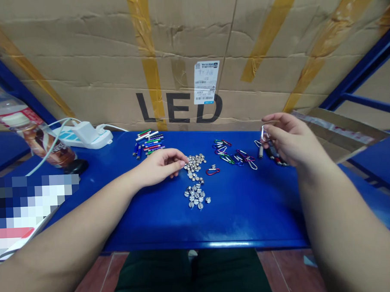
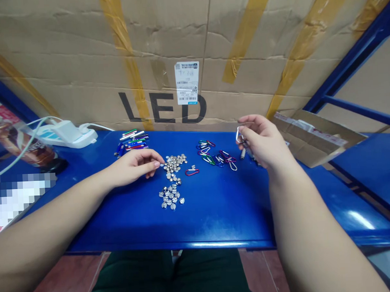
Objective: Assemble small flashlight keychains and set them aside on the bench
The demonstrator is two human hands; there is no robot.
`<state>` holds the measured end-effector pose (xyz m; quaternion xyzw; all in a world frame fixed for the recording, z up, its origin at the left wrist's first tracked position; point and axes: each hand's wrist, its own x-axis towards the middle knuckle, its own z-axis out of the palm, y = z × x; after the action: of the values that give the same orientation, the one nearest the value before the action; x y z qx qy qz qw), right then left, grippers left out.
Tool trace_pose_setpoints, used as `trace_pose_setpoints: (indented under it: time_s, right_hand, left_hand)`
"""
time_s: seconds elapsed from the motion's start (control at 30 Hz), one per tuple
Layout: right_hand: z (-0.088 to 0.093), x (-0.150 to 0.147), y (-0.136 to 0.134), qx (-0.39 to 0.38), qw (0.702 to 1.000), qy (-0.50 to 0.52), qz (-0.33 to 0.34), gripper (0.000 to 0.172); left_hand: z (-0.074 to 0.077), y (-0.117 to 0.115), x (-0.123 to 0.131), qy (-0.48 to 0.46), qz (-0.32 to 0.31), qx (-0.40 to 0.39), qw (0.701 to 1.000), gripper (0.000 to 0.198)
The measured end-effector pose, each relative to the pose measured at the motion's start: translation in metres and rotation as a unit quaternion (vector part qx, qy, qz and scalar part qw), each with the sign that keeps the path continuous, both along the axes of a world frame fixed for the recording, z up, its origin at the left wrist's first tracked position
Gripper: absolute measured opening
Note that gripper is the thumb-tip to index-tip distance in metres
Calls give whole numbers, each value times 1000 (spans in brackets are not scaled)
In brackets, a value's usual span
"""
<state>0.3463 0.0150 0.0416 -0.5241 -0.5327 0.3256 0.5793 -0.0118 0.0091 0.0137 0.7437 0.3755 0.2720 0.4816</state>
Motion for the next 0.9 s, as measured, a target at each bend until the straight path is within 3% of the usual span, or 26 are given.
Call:
trace_pose_setpoints:
  time_s: [0.07, 0.23, 0.33, 0.57, 0.67, 0.8, 0.9]
  right_hand:
    - [-2, 13, 4, -25, 999, -26, -24, 19]
    - [-15, 38, 14, -200, 975, -81, -58, 14]
    - [-24, 46, 22, -222, 961, -151, -64, 15]
    - [-34, 58, 32, -194, 924, -290, -154, 9]
    - [-38, 62, 36, -130, 905, -357, -193, 8]
    - [-41, 63, 38, -38, 879, -400, -255, 18]
    - [-40, 53, 34, 11, 878, -408, -248, 19]
  left_hand:
    - [-1, 0, 0, 3, -3, 2, 1000, 25]
    - [-1, 1, -4, 30, 0, 28, 999, 28]
    - [0, 2, -9, 70, 15, 76, 995, 28]
    - [-1, 10, -21, 133, 40, 152, 978, 30]
    - [2, 12, -25, 155, 70, 186, 968, 32]
    - [7, 20, -38, 213, 161, 226, 937, 32]
    - [9, 30, -54, 271, 266, 264, 887, 32]
